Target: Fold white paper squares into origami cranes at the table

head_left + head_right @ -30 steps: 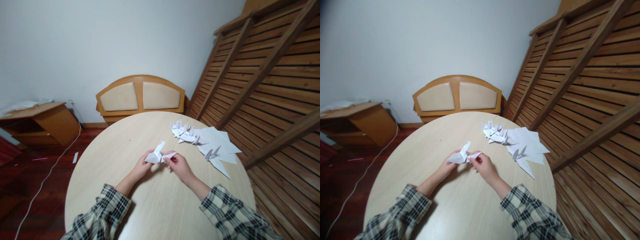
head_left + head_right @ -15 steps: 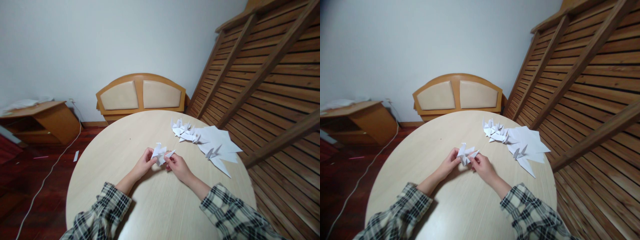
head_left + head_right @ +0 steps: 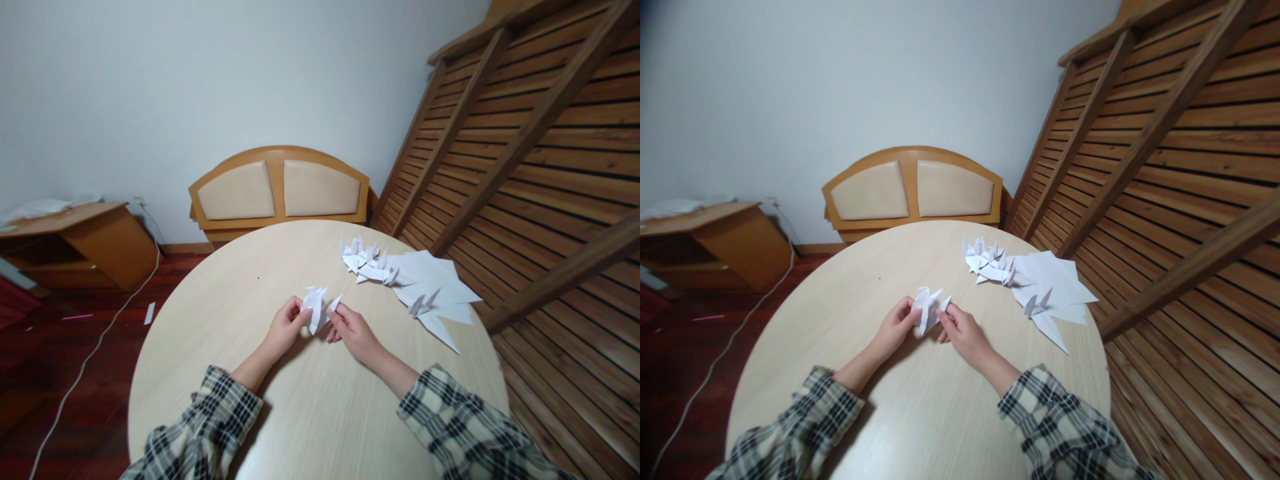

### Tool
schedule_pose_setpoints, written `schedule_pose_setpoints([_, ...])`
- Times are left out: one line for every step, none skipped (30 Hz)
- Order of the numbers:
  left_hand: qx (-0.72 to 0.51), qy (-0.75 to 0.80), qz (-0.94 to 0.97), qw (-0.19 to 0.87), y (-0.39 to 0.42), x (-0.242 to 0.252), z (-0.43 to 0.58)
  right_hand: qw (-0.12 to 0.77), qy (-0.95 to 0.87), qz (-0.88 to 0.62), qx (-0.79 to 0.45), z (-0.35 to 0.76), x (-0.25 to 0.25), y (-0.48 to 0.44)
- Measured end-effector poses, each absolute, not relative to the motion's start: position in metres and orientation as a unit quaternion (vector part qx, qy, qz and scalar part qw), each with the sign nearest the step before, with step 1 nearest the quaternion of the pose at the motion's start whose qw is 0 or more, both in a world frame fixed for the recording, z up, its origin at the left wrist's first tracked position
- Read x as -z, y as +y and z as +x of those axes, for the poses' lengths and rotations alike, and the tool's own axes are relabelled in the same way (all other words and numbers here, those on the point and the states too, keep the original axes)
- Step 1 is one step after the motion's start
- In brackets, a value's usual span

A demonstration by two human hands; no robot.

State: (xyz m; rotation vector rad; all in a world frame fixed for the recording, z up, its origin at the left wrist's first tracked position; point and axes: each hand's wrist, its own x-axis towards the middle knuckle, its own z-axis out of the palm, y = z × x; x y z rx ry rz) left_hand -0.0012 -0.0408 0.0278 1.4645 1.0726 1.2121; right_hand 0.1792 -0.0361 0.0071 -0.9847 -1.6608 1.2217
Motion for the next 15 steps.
schedule_pose_setpoints([-0.499, 0.438, 0.592, 0.456, -0.0404, -0.0278, -0.0011, 0.412, -0.664, -0.394, -0.484, 0.1795, -0.0075, -0.0362])
schedule_pose_setpoints([-0.507, 0.439, 0.588, 0.452, -0.0399, -0.0277, -0.0011, 0.408, -0.666, -0.397, -0.482, 0.1799, -0.0078, -0.0363])
schedule_pose_setpoints([-0.517, 0.438, 0.583, 0.447, -0.0394, -0.0272, -0.0012, 0.404, -0.669, -0.401, -0.478, 0.1803, -0.0082, -0.0363])
schedule_pose_setpoints([-0.526, 0.437, 0.578, 0.445, -0.0388, -0.0264, -0.0013, 0.400, -0.671, -0.405, -0.475, 0.1806, -0.0085, -0.0362])
schedule_pose_setpoints([-0.535, 0.433, 0.574, 0.444, -0.0383, -0.0253, -0.0013, 0.398, -0.672, -0.407, -0.474, 0.1810, -0.0090, -0.0362])
schedule_pose_setpoints([-0.541, 0.428, 0.569, 0.448, -0.0377, -0.0241, -0.0014, 0.398, -0.670, -0.408, -0.476, 0.1813, -0.0098, -0.0363])
schedule_pose_setpoints([-0.543, 0.423, 0.565, 0.455, -0.0373, -0.0228, -0.0014, 0.402, -0.667, -0.405, -0.479, 0.1815, -0.0107, -0.0366])
schedule_pose_setpoints([-0.544, 0.418, 0.560, 0.464, -0.0369, -0.0215, -0.0016, 0.407, -0.663, -0.401, -0.484, 0.1816, -0.0119, -0.0369])
schedule_pose_setpoints([-0.543, 0.415, 0.556, 0.474, -0.0366, -0.0205, -0.0017, 0.413, -0.660, -0.393, -0.489, 0.1815, -0.0132, -0.0374])
schedule_pose_setpoints([-0.542, 0.413, 0.550, 0.482, -0.0363, -0.0197, -0.0019, 0.418, -0.659, -0.382, -0.495, 0.1812, -0.0144, -0.0379])
schedule_pose_setpoints([-0.543, 0.413, 0.545, 0.487, -0.0360, -0.0192, -0.0021, 0.422, -0.659, -0.369, -0.502, 0.1807, -0.0154, -0.0384])
schedule_pose_setpoints([-0.545, 0.415, 0.541, 0.488, -0.0358, -0.0191, -0.0024, 0.423, -0.661, -0.356, -0.507, 0.1800, -0.0158, -0.0387])
schedule_pose_setpoints([-0.546, 0.416, 0.539, 0.488, -0.0357, -0.0193, -0.0025, 0.424, -0.664, -0.346, -0.510, 0.1793, -0.0157, -0.0387])
schedule_pose_setpoints([-0.547, 0.417, 0.538, 0.487, -0.0357, -0.0198, -0.0026, 0.425, -0.666, -0.342, -0.508, 0.1785, -0.0149, -0.0384])
schedule_pose_setpoints([-0.546, 0.418, 0.541, 0.485, -0.0360, -0.0206, -0.0025, 0.427, -0.669, -0.346, -0.500, 0.1780, -0.0134, -0.0376])
